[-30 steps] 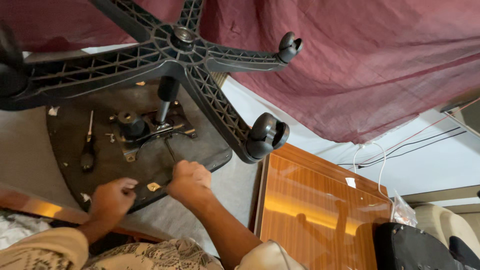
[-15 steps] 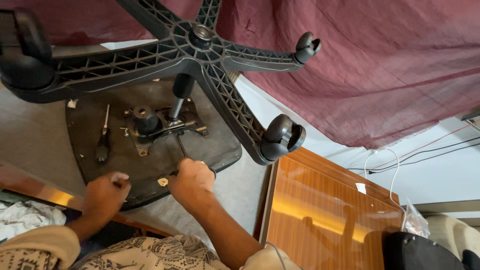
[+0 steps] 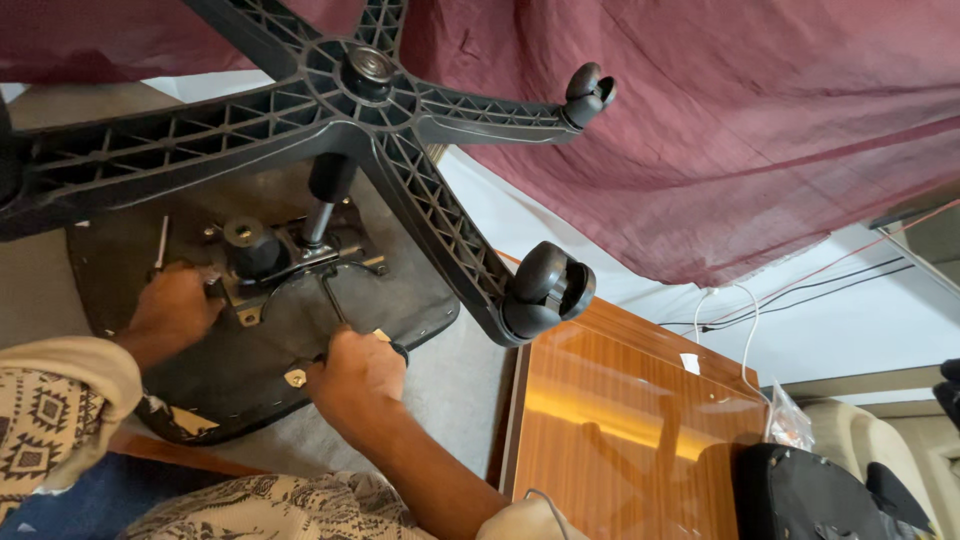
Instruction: The person works on an office chair turned upside down on a table, using a screwdriver and an Allen key to turn screws on the metal mechanism under the seat. They hold the mechanism with one hand while turning the fasteners with the other throughout the clip.
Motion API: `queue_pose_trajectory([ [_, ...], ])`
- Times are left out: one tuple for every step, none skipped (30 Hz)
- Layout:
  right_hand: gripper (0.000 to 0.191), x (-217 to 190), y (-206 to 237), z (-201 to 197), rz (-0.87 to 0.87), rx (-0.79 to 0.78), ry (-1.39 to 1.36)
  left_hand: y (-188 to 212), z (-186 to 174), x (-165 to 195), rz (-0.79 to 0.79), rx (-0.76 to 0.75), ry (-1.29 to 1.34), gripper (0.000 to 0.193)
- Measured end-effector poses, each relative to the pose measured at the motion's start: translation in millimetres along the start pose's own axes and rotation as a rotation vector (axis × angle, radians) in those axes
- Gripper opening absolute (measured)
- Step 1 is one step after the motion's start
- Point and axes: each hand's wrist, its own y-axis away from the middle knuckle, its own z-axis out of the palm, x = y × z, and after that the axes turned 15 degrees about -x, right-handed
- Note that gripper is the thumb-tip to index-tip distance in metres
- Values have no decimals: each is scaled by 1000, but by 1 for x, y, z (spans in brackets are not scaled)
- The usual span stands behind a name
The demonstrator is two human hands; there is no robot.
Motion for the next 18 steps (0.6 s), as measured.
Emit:
queue_pose_trajectory([
  [30, 0, -1, 0, 3, 9, 1, -1, 0, -2, -14, -23, 42, 38],
  [29, -1, -3, 0, 5, 20, 2, -2, 1, -4, -27, -44, 84, 32],
  [28, 0, -4, -1, 7, 32, 3, -1, 2, -6, -40, -66, 125, 27],
  [29, 1, -4, -1, 11, 32, 9, 0, 3, -7, -5, -60, 125, 24],
  [30, 2, -4, -1, 12, 32, 14, 1, 6, -7, 27, -53, 125, 22],
  [31, 3, -4, -1, 11, 30, 21, 4, 8, -6, 57, -45, 124, 21],
  [31, 4, -3, -1, 2, 47, 14, 6, 11, -4, 64, -53, 190, 21],
  [31, 6, -1, -1, -10, 60, 7, 10, 16, -1, 69, -62, 254, 20],
  [31, 6, 0, 0, -23, 73, -3, 16, 20, 1, 71, -70, 316, 20],
  [31, 6, 1, 1, -7, 79, -6, 23, 23, 2, 47, -103, 491, 20],
  [31, 5, 1, 2, 11, 84, -7, 32, 29, 2, 23, -135, 668, 20],
  [31, 5, 2, 3, 28, 90, -8, 43, 34, 1, -1, -165, 846, 21],
  [30, 4, 3, 5, 15, 91, -7, 55, 37, -3, -30, -197, 969, 23],
  [29, 4, 5, 7, 0, 91, -5, 68, 41, -8, -60, -227, 1093, 26],
  [28, 3, 7, 9, -16, 92, -3, 82, 45, -14, -90, -254, 1217, 29],
  [28, 3, 10, 11, -24, 75, -2, 97, 49, -21, -122, -272, 1253, 30],
  [27, 3, 13, 13, -32, 60, 0, 113, 52, -28, -153, -290, 1290, 32],
  [27, 3, 16, 14, -39, 47, 2, 126, 56, -33, -181, -310, 1327, 34],
])
